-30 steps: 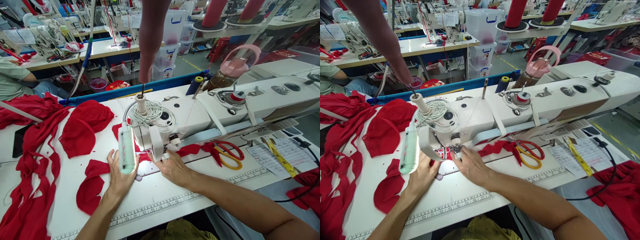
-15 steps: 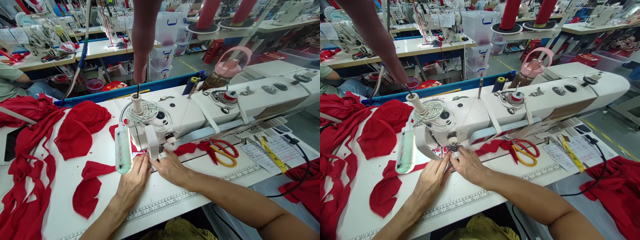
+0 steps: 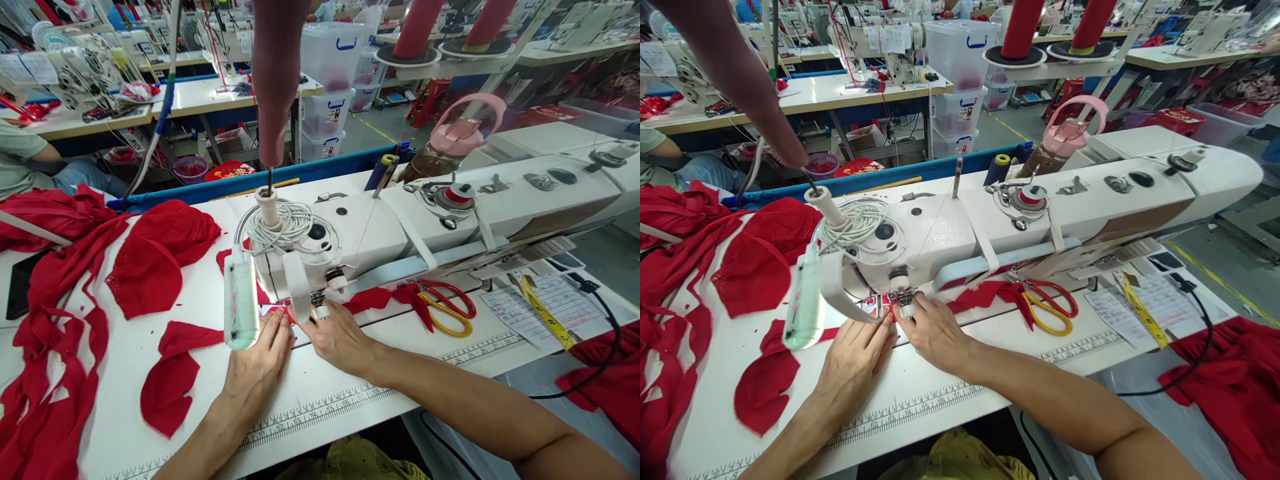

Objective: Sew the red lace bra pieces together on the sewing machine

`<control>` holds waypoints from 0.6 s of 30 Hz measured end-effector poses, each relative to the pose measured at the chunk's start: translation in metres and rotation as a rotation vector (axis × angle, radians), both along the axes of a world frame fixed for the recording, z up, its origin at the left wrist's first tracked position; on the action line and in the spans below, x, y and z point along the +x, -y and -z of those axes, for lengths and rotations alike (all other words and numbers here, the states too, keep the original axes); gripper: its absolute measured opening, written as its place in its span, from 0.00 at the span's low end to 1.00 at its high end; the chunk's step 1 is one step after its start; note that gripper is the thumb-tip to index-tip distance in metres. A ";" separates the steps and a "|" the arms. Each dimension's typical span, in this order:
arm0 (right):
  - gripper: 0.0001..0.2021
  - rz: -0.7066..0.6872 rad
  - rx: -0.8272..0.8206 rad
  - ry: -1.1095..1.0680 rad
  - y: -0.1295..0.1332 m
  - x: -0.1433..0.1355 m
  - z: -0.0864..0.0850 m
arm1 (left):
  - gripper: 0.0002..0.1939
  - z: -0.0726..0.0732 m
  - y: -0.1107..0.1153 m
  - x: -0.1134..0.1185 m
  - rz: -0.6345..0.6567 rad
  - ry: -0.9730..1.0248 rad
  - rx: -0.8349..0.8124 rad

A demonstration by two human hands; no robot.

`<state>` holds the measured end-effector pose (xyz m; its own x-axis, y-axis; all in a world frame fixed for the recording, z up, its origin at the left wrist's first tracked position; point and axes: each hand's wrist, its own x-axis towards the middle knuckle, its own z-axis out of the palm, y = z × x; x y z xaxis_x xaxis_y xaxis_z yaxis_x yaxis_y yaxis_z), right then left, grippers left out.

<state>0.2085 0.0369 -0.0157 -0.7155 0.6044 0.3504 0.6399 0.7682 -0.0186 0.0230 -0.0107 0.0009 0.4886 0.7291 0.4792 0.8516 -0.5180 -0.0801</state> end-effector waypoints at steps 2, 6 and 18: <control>0.19 0.000 0.003 -0.006 0.000 0.001 -0.001 | 0.13 0.000 0.000 0.000 -0.005 -0.001 0.006; 0.14 0.015 0.009 -0.044 0.000 0.002 -0.001 | 0.12 0.000 0.000 0.002 -0.009 -0.010 0.016; 0.10 0.044 0.231 -0.084 0.000 -0.001 -0.011 | 0.17 0.005 0.001 -0.001 -0.004 -0.035 -0.011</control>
<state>0.2079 0.0366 -0.0048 -0.6528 0.5315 0.5398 0.6765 0.7297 0.0996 0.0223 -0.0112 -0.0044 0.5020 0.7363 0.4537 0.8506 -0.5154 -0.1046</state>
